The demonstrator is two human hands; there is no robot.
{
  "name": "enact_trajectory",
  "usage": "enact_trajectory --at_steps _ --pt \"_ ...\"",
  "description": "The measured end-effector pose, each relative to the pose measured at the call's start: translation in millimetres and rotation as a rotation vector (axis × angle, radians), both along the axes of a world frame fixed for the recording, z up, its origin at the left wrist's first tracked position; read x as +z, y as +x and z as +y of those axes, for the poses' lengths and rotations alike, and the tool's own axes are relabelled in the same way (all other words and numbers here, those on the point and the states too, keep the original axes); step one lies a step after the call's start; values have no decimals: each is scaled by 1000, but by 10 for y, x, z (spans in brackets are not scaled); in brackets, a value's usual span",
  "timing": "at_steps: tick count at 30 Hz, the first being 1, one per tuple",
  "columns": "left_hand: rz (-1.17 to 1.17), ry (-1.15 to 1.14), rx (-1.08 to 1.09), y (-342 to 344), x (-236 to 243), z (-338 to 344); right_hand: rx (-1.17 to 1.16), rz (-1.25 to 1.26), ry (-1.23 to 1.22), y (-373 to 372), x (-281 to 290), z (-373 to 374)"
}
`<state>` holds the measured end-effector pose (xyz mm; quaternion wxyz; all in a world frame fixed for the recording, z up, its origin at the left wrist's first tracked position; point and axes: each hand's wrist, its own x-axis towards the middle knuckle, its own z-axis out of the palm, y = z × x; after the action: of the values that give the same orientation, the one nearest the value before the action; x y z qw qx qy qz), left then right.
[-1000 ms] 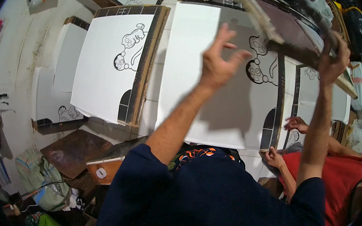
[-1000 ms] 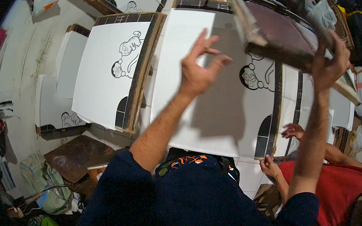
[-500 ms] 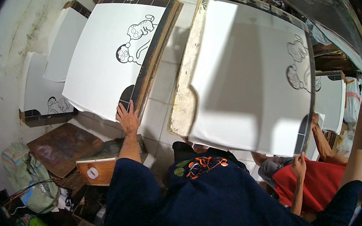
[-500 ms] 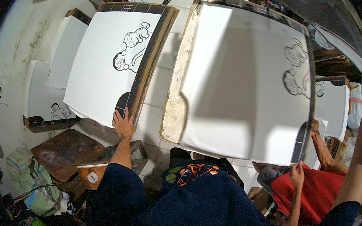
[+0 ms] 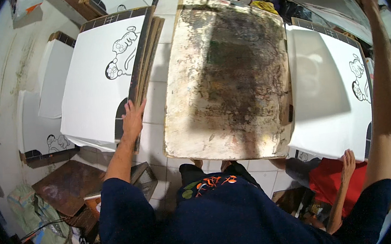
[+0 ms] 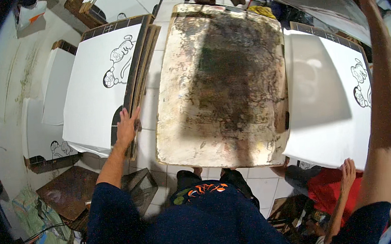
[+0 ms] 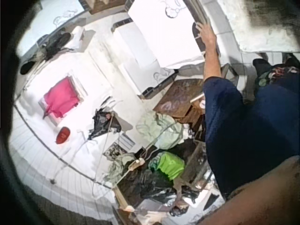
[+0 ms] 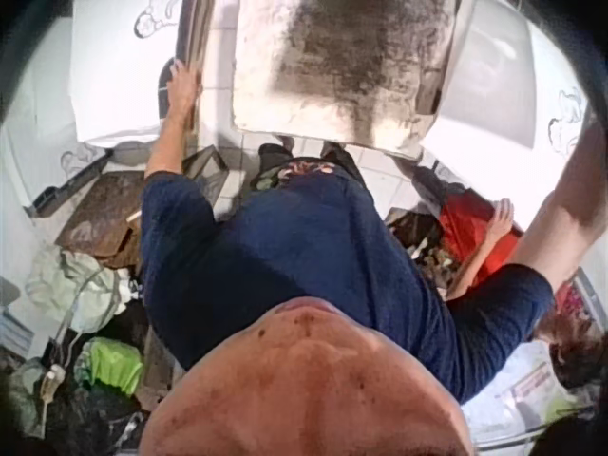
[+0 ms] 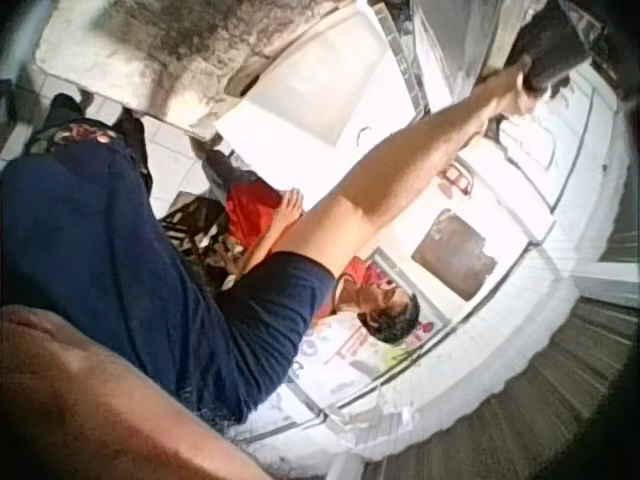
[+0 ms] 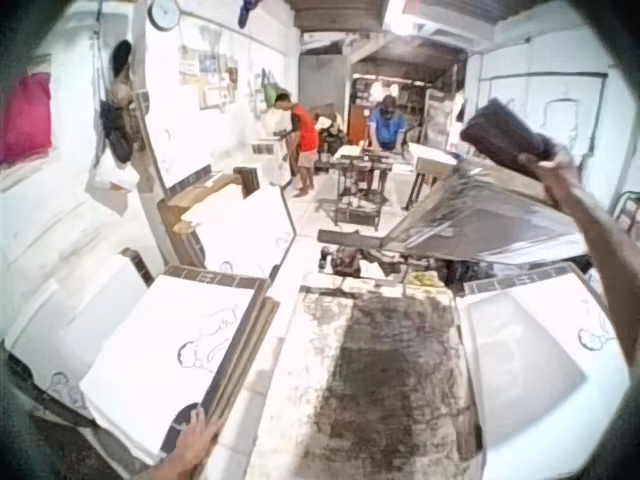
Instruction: The person performs screen printing on white fabric using a squeegee and a screen frame. They repeatedly pull ink across the screen, lift the frame to reveal a printed design, and place new fabric sheets under the screen to continue the process.
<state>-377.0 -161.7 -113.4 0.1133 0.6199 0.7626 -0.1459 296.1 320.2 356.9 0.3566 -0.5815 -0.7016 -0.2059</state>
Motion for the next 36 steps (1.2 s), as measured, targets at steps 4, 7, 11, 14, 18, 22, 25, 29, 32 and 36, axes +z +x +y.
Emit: enact_trajectory --at_steps 4,7,11,14,18,22,25,29,32,36 --pt "-245 126 -73 649 332 789 170 77 8 -271 65 -250" --pt "-274 63 -78 1565 590 1135 224 258 41 -724 90 -624" --pt "-314 183 -279 3231 1033 704 130 147 97 -1004 232 -865" --pt "-468 329 -418 4036 1113 44 99 161 43 -1023 325 -818" --pt "-892 480 -289 3223 466 -396 81 164 30 -971 331 -721" --pt "-251 659 463 1407 -90 -976 55 134 65 -967 280 -732" --pt "-226 498 1013 513 -39 -1350 11 125 54 -977 254 -788" --pt "-258 572 860 469 184 -1255 17 179 41 -1014 258 -863" --pt "-356 569 875 821 275 -989 45 181 26 -1049 273 -900" --pt "-546 538 726 1245 275 -784 116 206 -8 -1065 300 -876"
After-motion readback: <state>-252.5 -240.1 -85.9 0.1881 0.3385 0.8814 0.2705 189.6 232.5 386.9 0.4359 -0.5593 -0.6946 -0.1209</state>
